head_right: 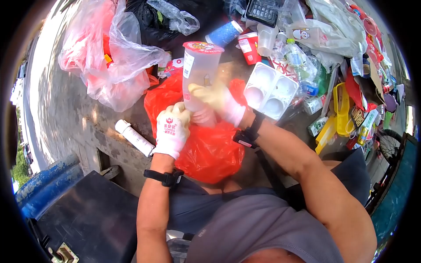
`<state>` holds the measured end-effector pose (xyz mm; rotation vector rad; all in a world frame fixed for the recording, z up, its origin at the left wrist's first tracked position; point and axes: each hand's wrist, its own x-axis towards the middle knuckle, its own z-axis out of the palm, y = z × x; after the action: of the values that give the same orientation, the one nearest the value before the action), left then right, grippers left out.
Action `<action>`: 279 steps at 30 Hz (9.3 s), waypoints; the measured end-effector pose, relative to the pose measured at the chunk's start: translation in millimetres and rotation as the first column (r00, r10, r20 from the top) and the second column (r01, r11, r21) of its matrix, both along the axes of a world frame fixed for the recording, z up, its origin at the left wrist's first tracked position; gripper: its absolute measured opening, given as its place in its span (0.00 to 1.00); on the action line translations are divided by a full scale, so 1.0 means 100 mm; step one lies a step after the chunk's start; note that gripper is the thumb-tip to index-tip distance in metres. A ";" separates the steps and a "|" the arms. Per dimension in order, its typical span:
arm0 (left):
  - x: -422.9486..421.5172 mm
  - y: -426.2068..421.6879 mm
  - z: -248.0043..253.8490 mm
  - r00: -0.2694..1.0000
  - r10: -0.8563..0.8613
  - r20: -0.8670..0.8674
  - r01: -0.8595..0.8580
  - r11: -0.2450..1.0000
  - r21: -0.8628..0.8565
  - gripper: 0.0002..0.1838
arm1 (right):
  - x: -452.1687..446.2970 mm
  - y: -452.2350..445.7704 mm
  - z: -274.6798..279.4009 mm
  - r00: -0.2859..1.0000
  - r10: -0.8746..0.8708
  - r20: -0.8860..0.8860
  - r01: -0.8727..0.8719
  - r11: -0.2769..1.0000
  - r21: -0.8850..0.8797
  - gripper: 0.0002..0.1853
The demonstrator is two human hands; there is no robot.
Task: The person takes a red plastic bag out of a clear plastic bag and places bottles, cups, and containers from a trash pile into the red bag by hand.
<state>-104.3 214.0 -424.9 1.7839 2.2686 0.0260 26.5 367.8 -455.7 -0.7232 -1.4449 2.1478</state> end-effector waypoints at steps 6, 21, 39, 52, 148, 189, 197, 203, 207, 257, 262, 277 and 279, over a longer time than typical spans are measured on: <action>0.04 -0.01 0.07 0.997 -0.079 -0.001 0.079 0.993 0.082 0.15 | 0.01 0.02 -0.14 0.981 0.016 0.192 -0.029 0.997 0.067 0.10; -0.03 -0.11 -0.18 0.880 0.051 0.472 -0.304 0.824 0.478 0.10 | -0.04 -0.09 -0.11 0.971 0.021 0.237 -0.122 0.900 0.418 0.38; 0.03 0.23 0.39 0.999 0.043 0.000 -0.039 0.916 0.400 0.32 | 0.00 -0.12 -0.23 0.956 0.286 0.065 -0.252 0.689 0.680 0.59; 0.42 0.17 -0.04 0.978 0.206 -0.010 -0.205 0.975 0.090 0.40 | 0.11 -0.11 -0.54 0.912 0.385 0.145 -0.365 0.595 0.716 0.31; 0.01 0.14 -0.41 -0.470 0.335 0.816 -0.632 0.518 -0.577 0.27 | -0.10 0.05 0.08 0.811 0.148 0.566 -0.497 0.683 0.534 0.32; -0.36 0.08 -0.08 -0.224 0.536 0.814 -0.417 0.702 -0.577 0.46 | 0.01 -0.07 -0.17 0.993 0.118 -0.031 -0.114 0.986 0.120 0.45; -0.33 0.42 0.64 0.781 0.034 0.624 -0.456 0.714 0.532 0.30 | -0.09 -0.13 0.09 0.973 0.141 0.185 -0.211 0.870 0.446 0.48; -0.27 0.40 0.12 0.937 0.186 0.295 -0.305 0.849 0.432 0.18 | -0.23 -0.24 -0.06 0.977 0.210 0.032 -0.181 0.745 0.642 0.60; -0.30 0.31 -0.03 0.952 0.252 0.171 -0.303 0.833 0.462 0.13 | -0.18 -0.30 -0.12 0.962 0.252 0.106 -0.272 0.841 0.468 0.66; -0.27 0.20 -0.34 -0.258 0.553 0.792 -0.649 0.508 -0.566 0.41 | -0.43 0.29 -0.02 0.652 0.109 0.750 -0.400 0.890 0.218 0.41; -0.33 -0.13 -0.19 0.779 0.403 0.480 -0.328 0.915 -0.236 0.33 | -0.34 0.73 -0.64 0.634 0.052 0.771 -0.318 0.927 0.199 0.40; 0.06 -0.19 -0.34 0.944 -0.080 0.319 0.182 0.936 -0.303 0.15 | -0.08 0.40 -0.26 0.651 -0.059 0.757 -0.399 0.822 0.406 0.50; 0.03 -0.20 -0.40 0.940 -0.085 0.330 0.205 0.915 -0.347 0.15 | -0.04 0.48 -0.40 0.691 0.001 0.723 -0.408 0.827 0.388 0.50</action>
<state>-100.9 194.4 -465.0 1.6090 1.7739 -0.1420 22.6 416.0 -495.4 -1.2747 -2.4986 1.4954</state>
